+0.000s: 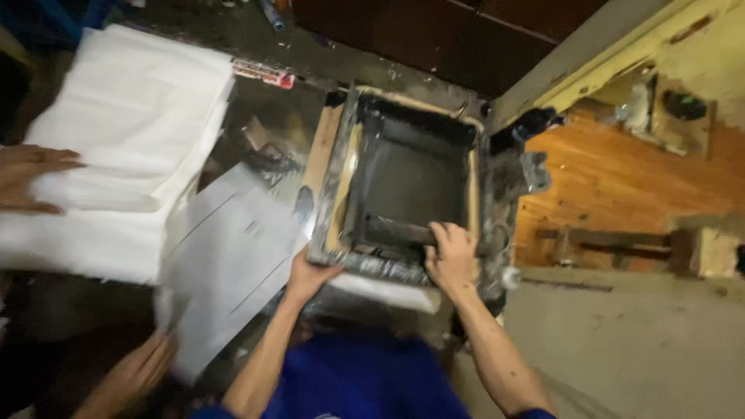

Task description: The person performs screen printing on plastic envelopes by placing an envelope on the base, lowering the screen, and using a squeegee to spread ink before lifting the screen and setting the printed envelope aside.

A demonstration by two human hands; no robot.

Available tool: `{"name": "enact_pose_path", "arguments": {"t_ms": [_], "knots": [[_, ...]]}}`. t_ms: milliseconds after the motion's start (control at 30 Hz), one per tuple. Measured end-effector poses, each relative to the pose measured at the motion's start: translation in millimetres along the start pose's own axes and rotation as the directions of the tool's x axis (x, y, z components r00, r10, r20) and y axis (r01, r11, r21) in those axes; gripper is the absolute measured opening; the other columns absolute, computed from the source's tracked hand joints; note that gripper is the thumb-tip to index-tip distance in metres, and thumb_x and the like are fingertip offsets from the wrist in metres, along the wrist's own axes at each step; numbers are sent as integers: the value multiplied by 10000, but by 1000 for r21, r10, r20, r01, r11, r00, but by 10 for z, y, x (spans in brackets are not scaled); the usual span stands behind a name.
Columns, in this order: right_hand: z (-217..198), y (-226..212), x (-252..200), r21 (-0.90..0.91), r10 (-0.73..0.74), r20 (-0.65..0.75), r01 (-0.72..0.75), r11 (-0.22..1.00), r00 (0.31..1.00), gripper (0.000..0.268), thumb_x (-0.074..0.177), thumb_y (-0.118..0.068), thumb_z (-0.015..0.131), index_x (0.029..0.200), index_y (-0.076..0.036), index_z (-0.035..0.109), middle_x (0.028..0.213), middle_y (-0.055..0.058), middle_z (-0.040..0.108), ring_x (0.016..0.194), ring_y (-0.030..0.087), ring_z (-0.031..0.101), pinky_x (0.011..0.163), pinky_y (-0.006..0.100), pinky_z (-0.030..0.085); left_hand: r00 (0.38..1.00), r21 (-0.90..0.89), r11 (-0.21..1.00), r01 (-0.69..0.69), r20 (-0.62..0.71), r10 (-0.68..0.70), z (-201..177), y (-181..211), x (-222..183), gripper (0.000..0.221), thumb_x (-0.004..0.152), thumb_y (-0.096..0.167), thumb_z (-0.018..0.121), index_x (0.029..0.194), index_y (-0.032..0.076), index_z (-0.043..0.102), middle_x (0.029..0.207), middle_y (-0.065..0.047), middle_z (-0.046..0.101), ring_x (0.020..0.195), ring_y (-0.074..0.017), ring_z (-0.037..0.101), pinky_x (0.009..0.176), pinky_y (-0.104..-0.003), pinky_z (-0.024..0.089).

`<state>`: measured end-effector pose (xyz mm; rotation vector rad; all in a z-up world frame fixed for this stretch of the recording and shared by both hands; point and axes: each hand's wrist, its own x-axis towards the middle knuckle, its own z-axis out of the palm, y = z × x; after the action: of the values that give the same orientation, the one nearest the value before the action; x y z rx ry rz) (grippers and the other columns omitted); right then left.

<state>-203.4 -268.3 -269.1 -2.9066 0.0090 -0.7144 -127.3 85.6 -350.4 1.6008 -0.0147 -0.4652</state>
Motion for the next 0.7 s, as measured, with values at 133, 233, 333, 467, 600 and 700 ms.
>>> {"name": "enact_pose_path", "arguments": {"t_ms": [133, 233, 333, 467, 600, 700], "knots": [[739, 510, 1119, -215, 174, 361, -99, 972, 916, 580, 912, -270, 769, 1463, -212, 595, 1282, 88, 654, 1208, 297, 639, 1061, 576, 442, 984, 224, 958, 178, -35, -175, -51, -660, -18, 830, 652, 362, 1077, 1300, -8, 713, 1212, -293, 772, 1227, -463, 730, 974, -579, 584], [1482, 1065, 2076, -247, 214, 385, -123, 961, 898, 596, 925, -317, 791, 1471, -204, 579, 1341, 110, 661, 1252, 310, 638, 1048, 610, 455, 970, 131, 961, 244, -30, -242, -145, -612, -8, 704, 643, 204, 1092, 1196, -22, 719, 1003, -201, 748, 992, -348, 721, 813, -471, 586], [2143, 1443, 2561, -270, 257, 419, -151, 951, 871, 600, 899, -394, 824, 1405, -234, 545, 1338, 66, 638, 1274, 288, 617, 1044, 638, 460, 967, 32, 967, 253, -2, -254, -140, -371, -5, 573, 618, 148, 1103, 1031, -16, 742, 805, -111, 734, 751, -222, 682, 635, -358, 569], [2086, 1217, 2553, -250, 260, 595, -132, 959, 760, 587, 872, -371, 890, 1305, -166, 552, 1315, 111, 636, 1279, 366, 579, 975, 598, 415, 951, 28, 951, 308, 32, -309, -210, -621, 72, 818, 686, 120, 1039, 1423, 11, 699, 1326, -102, 824, 1161, -193, 767, 1048, -300, 602], [1459, 467, 1280, -277, 271, 643, -112, 954, 716, 742, 847, -352, 898, 1475, -221, 526, 1331, 57, 654, 1316, 275, 609, 1092, 650, 457, 974, 212, 958, 191, 79, -212, -237, -1048, 51, 995, 675, 264, 1093, 1489, -35, 605, 1443, -317, 681, 1414, -515, 583, 1182, -642, 471], [844, -235, 432, -295, 311, 718, -132, 946, 623, 751, 941, -389, 814, 1600, -205, 503, 1474, 95, 634, 1413, 276, 550, 1195, 727, 358, 969, 263, 943, 201, 88, -231, -249, -943, 116, 1017, 650, 474, 1088, 1435, -2, 650, 1400, -286, 711, 1379, -469, 626, 1177, -593, 504]]}}
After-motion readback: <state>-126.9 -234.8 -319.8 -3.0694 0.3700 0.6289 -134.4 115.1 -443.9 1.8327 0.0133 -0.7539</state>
